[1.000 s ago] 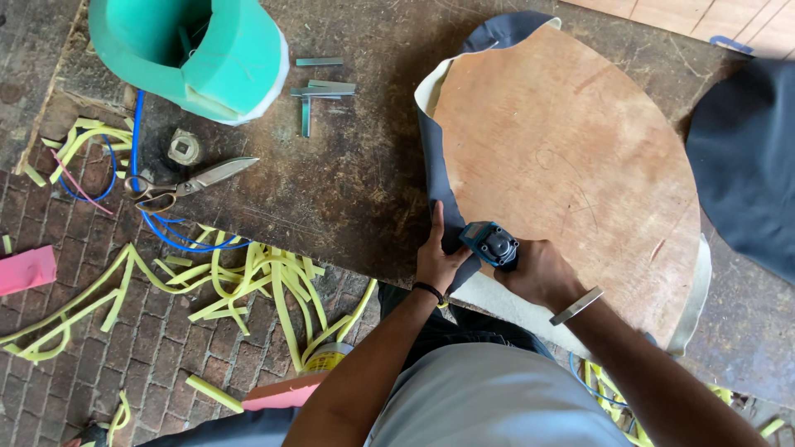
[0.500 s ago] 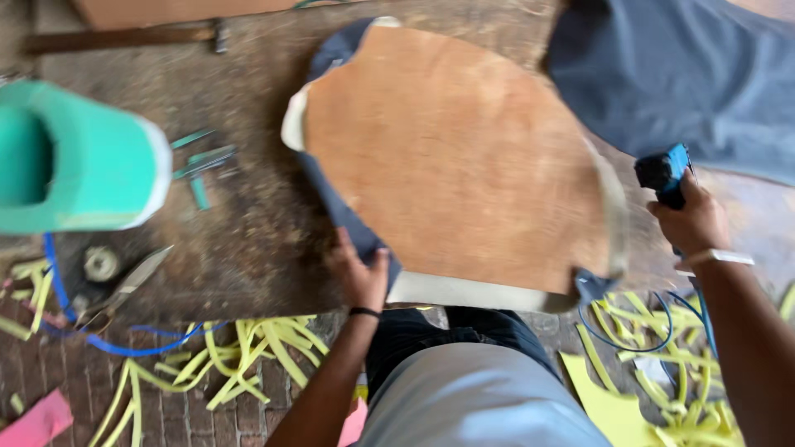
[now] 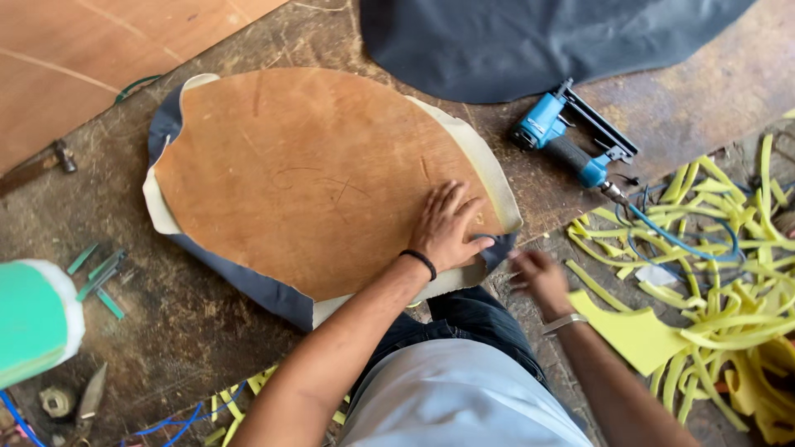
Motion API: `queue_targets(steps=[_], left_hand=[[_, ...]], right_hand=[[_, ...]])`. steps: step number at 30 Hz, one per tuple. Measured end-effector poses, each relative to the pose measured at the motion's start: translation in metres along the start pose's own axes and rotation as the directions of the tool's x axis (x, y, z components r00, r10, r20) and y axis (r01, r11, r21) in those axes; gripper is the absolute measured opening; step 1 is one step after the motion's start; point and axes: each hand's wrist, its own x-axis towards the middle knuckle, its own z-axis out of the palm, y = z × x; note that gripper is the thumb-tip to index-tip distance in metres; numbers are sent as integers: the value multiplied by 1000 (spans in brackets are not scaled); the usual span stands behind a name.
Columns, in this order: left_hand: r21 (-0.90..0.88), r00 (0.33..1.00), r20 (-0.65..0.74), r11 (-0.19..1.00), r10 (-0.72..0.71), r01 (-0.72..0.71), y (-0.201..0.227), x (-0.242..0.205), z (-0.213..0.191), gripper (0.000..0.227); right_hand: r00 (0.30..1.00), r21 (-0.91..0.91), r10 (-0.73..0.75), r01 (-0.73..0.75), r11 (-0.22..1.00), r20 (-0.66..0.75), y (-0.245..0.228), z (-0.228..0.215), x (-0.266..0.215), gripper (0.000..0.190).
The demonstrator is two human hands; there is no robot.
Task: The person staples a dark fabric onto a circular wooden board using a pneumatic staple gun. They pull the fabric taut and work around the perimeter, securing the material to the board's edge.
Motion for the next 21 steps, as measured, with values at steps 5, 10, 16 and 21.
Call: queue_targets(steps=[5, 10, 16, 21], left_hand=[[125, 989, 143, 992, -30, 12, 3, 7, 26, 108], [148, 993, 114, 989, -6, -11, -8, 8, 31, 109], [167, 983, 182, 986, -8, -23, -2, 6, 26, 103], [369, 972, 174, 905, 156, -211, -5, 2, 8, 89]], right_hand=[[981, 158, -60, 30, 987, 187, 59, 40, 8, 33], [989, 203, -107, 84, 976, 105, 61, 47, -4, 36], [991, 163, -80, 62, 985, 106, 16, 49, -13, 33], [981, 252, 116, -154, 955, 158, -34, 47, 5, 26]])
